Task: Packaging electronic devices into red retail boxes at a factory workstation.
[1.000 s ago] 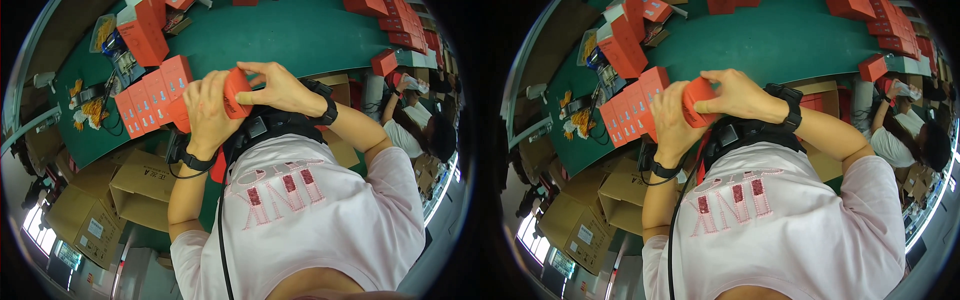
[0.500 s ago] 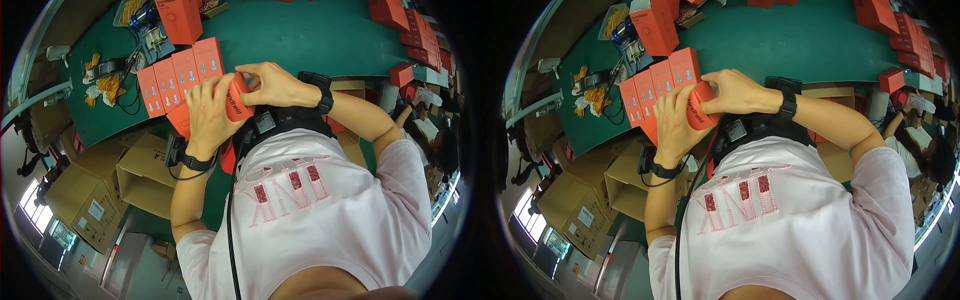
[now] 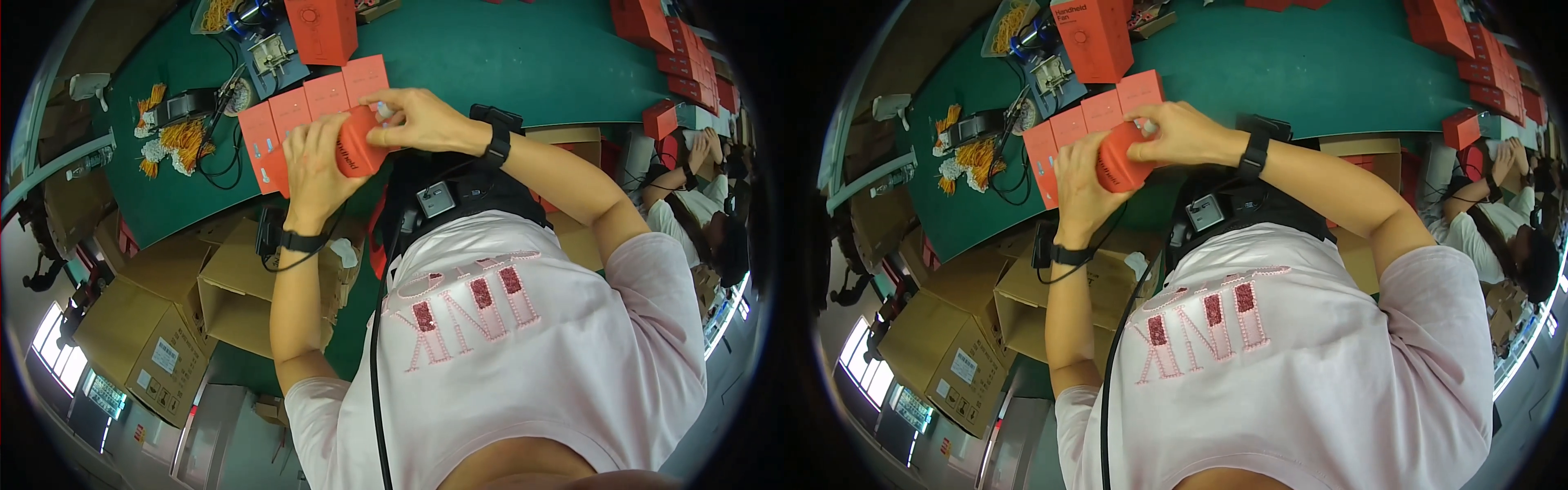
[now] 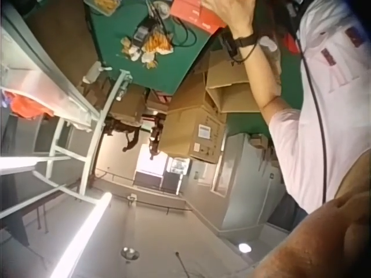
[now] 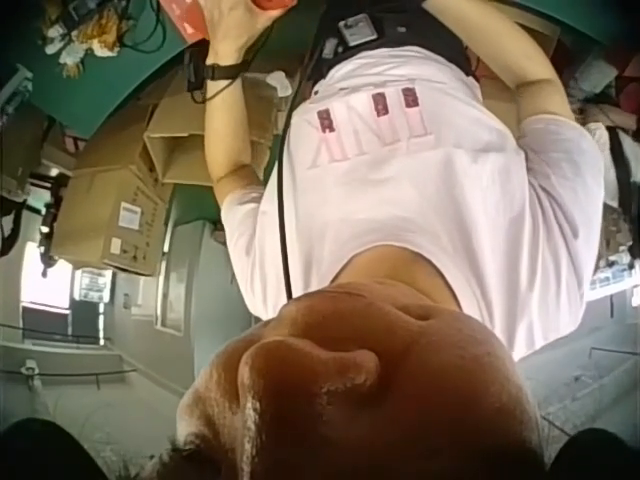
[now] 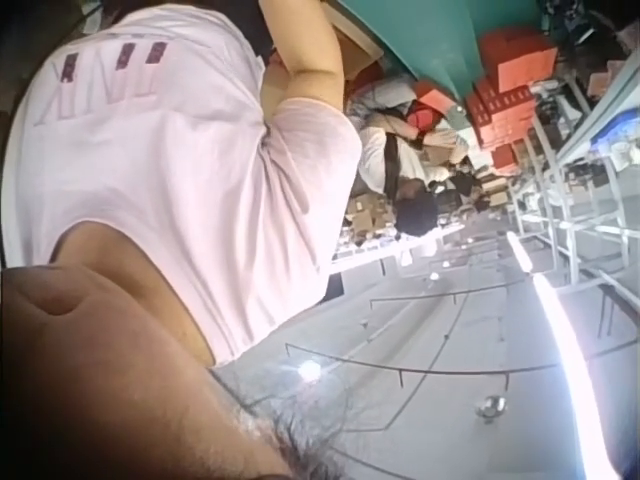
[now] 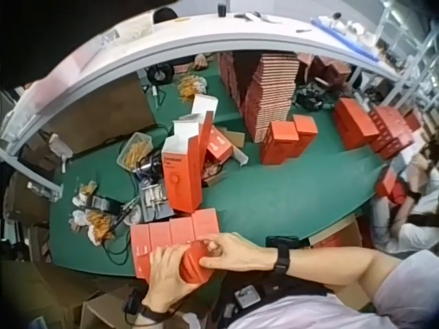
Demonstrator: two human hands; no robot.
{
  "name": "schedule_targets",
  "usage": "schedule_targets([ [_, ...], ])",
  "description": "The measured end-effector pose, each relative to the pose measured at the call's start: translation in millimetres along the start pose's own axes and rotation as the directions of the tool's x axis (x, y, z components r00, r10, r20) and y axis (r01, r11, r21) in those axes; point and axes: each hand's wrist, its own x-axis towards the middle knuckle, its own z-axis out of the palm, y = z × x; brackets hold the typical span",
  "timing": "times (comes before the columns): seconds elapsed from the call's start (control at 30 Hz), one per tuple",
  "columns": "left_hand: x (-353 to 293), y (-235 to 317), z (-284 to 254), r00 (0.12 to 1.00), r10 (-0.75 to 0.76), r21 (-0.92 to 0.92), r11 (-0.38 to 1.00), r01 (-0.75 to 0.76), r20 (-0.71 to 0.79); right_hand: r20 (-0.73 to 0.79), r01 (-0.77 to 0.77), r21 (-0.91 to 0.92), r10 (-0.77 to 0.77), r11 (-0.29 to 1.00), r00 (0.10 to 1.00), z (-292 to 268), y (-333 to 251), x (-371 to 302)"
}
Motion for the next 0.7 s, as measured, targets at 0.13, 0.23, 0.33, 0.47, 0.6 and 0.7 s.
schedule_targets([
  [0.13,10.9,-22.9,0.5,0.999,0.021,0.090,0.996,-0.026,0.047,-0.019,0.064,-0.047,-0.065,0.997,0.998,10.6,10.5,25.8],
  [0.23,13.8,-30.5,1.6,0.996,-0.019,0.097,0.995,0.010,0.090,-0.032,0.035,0.012,-0.035,0.999,0.999,10.1,12.2,34.3],
  [0.33,17.5,-33.6,2.9,0.995,-0.023,0.064,0.998,0.017,0.099,0.022,-0.068,0.040,0.067,0.997,0.998,9.2,10.1,40.5],
  [0.47,21.4,-36.9,6.1,0.992,-0.013,0.056,0.998,0.006,0.124,0.060,-0.037,-0.036,0.039,0.999,0.997,13.9,13.5,43.9],
  [0.6,26.8,-35.3,8.0,0.985,-0.026,0.054,0.998,0.017,0.168,0.097,-0.241,0.172,0.227,0.955,0.969,13.7,3.0,39.5],
  [0.7,30.3,-34.2,12.2,0.975,-0.019,0.062,0.998,0.005,0.223,0.187,-0.247,0.343,0.192,0.906,0.963,15.8,14.6,39.4],
])
